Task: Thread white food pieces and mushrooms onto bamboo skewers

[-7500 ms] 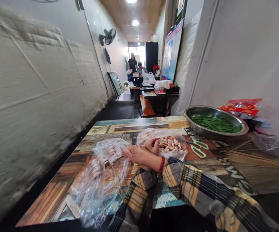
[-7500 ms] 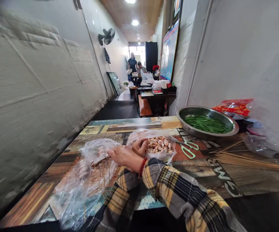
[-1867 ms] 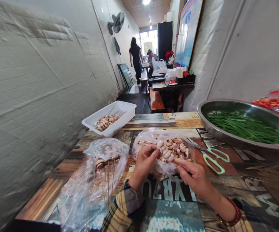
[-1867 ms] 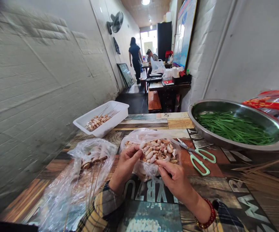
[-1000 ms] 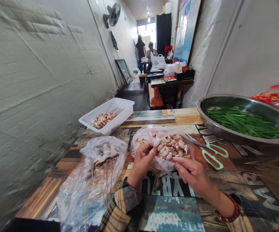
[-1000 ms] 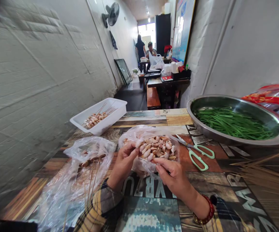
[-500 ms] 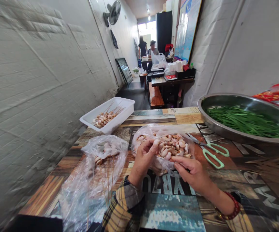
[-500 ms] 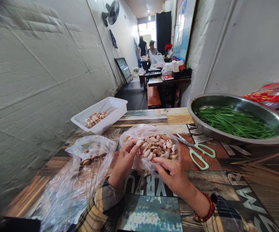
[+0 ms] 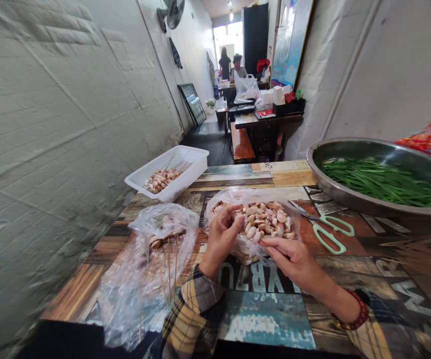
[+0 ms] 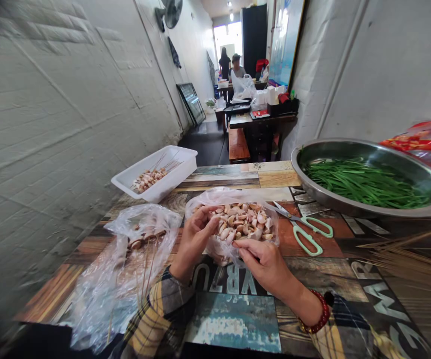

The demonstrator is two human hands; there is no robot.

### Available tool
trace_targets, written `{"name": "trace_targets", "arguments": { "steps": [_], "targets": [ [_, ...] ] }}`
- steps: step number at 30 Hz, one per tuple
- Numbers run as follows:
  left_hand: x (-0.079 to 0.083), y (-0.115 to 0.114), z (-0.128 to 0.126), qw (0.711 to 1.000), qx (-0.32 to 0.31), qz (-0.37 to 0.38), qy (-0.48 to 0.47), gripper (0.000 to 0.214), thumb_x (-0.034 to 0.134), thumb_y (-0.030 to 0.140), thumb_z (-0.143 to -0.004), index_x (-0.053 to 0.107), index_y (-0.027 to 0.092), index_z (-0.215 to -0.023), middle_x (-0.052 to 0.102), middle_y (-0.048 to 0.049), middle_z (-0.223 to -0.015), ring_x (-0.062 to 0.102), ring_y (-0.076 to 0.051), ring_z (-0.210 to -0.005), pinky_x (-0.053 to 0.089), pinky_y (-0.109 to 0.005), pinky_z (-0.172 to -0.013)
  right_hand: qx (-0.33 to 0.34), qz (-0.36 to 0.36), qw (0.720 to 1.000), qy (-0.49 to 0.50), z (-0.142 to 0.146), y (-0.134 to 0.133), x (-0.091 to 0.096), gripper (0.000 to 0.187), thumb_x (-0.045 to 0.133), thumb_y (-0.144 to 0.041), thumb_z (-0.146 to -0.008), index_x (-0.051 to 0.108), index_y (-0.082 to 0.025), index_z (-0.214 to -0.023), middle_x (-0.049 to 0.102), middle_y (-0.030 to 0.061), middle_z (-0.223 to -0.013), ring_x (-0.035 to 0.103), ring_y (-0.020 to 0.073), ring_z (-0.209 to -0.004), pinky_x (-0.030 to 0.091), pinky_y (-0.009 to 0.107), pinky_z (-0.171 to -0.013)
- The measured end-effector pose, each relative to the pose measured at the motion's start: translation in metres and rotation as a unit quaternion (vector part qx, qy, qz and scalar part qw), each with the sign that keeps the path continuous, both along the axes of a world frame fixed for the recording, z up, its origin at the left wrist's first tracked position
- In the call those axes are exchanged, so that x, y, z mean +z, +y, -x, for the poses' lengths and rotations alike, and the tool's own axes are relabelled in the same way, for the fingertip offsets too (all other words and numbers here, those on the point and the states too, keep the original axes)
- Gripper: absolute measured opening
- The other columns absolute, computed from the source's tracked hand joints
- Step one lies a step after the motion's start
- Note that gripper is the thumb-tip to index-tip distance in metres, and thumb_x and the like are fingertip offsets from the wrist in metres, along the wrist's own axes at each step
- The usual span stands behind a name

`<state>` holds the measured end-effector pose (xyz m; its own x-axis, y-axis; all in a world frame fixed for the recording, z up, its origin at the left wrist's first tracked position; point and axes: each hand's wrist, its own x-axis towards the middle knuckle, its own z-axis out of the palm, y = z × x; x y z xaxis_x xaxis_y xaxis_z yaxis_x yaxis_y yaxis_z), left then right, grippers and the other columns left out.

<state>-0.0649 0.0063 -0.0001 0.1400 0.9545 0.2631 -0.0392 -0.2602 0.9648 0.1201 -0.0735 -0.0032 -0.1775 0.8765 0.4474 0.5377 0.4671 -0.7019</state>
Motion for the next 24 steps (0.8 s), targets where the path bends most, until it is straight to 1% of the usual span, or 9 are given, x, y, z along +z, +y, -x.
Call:
{"name": "trace_targets", "arguments": {
  "steps": [6, 9, 11, 14, 15, 16, 20, 22, 24],
  "targets": [
    [-0.004, -0.001, -0.008, 0.998, 0.038, -0.022, 0.048, 0.02, 0.064, 0.034, -0.083, 0.067, 0.015, -0.08, 0.063, -0.0021, -0.073, 0.054, -0.014, -0.068, 0.041, -0.024, -0.063, 0.001, 0.032, 0.999, 0.008, 0.001, 0.001, 0.001, 0.027, 0.048, -0.021, -0.092, 0.075, -0.018, -0.098, 0.078, 0.0077, -0.096, 0.074, 0.0216, -0.088, 0.06, 0.031, -0.077],
    [-0.004, -0.002, -0.007, 0.997, 0.047, -0.022, 0.059, 0.018, 0.062, 0.033, -0.083, 0.067, 0.016, -0.079, 0.061, -0.0005, -0.068, 0.053, -0.013, -0.065, 0.04, -0.024, -0.062, 0.0, 0.045, 0.999, 0.017, 0.001, -0.003, 0.001, 0.027, 0.049, -0.023, -0.092, 0.075, -0.018, -0.097, 0.079, 0.0071, -0.094, 0.074, 0.0218, -0.086, 0.06, 0.031, -0.076],
    [-0.003, 0.0, 0.0, 0.995, 0.086, -0.014, 0.038, 0.016, 0.061, 0.032, -0.082, 0.065, 0.016, -0.078, 0.059, 0.0009, -0.067, 0.051, -0.012, -0.064, 0.04, -0.023, -0.061, -0.003, 0.044, 0.999, 0.019, -0.001, -0.008, 0.0, 0.027, 0.049, -0.024, -0.092, 0.075, -0.019, -0.094, 0.079, 0.0056, -0.091, 0.075, 0.0211, -0.082, 0.06, 0.03, -0.073],
    [0.0, 0.003, 0.014, 0.984, 0.178, 0.013, -0.022, 0.017, 0.059, 0.035, -0.083, 0.061, 0.018, -0.082, 0.053, 0.0043, -0.063, 0.045, -0.01, -0.057, 0.036, -0.021, -0.055, -0.008, 0.04, 0.999, 0.027, -0.005, -0.016, -0.003, 0.025, 0.05, -0.027, -0.092, 0.075, -0.022, -0.091, 0.079, 0.0031, -0.086, 0.075, 0.0193, -0.076, 0.06, 0.025, -0.066],
    [0.001, 0.003, 0.016, 0.982, 0.182, 0.02, -0.035, 0.019, 0.058, 0.037, -0.084, 0.061, 0.018, -0.085, 0.051, 0.005, -0.063, 0.042, -0.009, -0.055, 0.034, -0.02, -0.053, -0.012, 0.04, 0.999, 0.03, -0.006, -0.017, -0.003, 0.025, 0.05, -0.028, -0.092, 0.075, -0.022, -0.091, 0.079, 0.0024, -0.085, 0.075, 0.0187, -0.075, 0.06, 0.024, -0.065],
    [0.002, 0.002, 0.016, 0.985, 0.167, 0.022, -0.038, 0.02, 0.058, 0.038, -0.084, 0.061, 0.018, -0.087, 0.05, 0.0049, -0.063, 0.042, -0.009, -0.055, 0.033, -0.02, -0.053, -0.019, 0.04, 0.999, 0.031, -0.007, -0.017, -0.003, 0.025, 0.051, -0.029, -0.092, 0.075, -0.023, -0.092, 0.079, 0.002, -0.084, 0.075, 0.0185, -0.075, 0.06, 0.024, -0.066],
    [0.002, -0.004, 0.004, 0.996, 0.052, 0.057, -0.052, 0.018, 0.057, 0.036, -0.085, 0.059, 0.019, -0.087, 0.049, 0.0046, -0.062, 0.041, -0.009, -0.054, 0.031, -0.02, -0.05, -0.056, 0.015, 0.998, 0.024, -0.006, -0.012, -0.001, 0.024, 0.05, -0.028, -0.091, 0.073, -0.021, -0.095, 0.078, 0.003, -0.087, 0.075, 0.0188, -0.077, 0.06, 0.026, -0.072],
    [0.002, -0.006, -0.002, 0.995, 0.007, 0.086, -0.047, 0.017, 0.058, 0.035, -0.084, 0.061, 0.018, -0.086, 0.048, 0.0045, -0.061, 0.04, -0.009, -0.053, 0.028, -0.02, -0.049, -0.062, -0.006, 0.998, 0.015, -0.003, -0.008, -0.001, 0.024, 0.049, -0.026, -0.092, 0.072, -0.02, -0.098, 0.079, 0.0036, -0.09, 0.075, 0.0186, -0.08, 0.06, 0.026, -0.073],
    [0.003, -0.006, -0.005, 0.995, -0.026, 0.093, -0.032, 0.022, 0.06, 0.037, -0.082, 0.065, 0.017, -0.089, 0.051, 0.0026, -0.064, 0.044, -0.011, -0.058, 0.031, -0.021, -0.053, -0.061, -0.028, 0.998, -0.001, 0.0, -0.007, -0.004, 0.024, 0.048, -0.023, -0.092, 0.07, -0.021, -0.1, 0.078, 0.0036, -0.093, 0.075, 0.0182, -0.083, 0.059, 0.026, -0.075]
  ]
}}
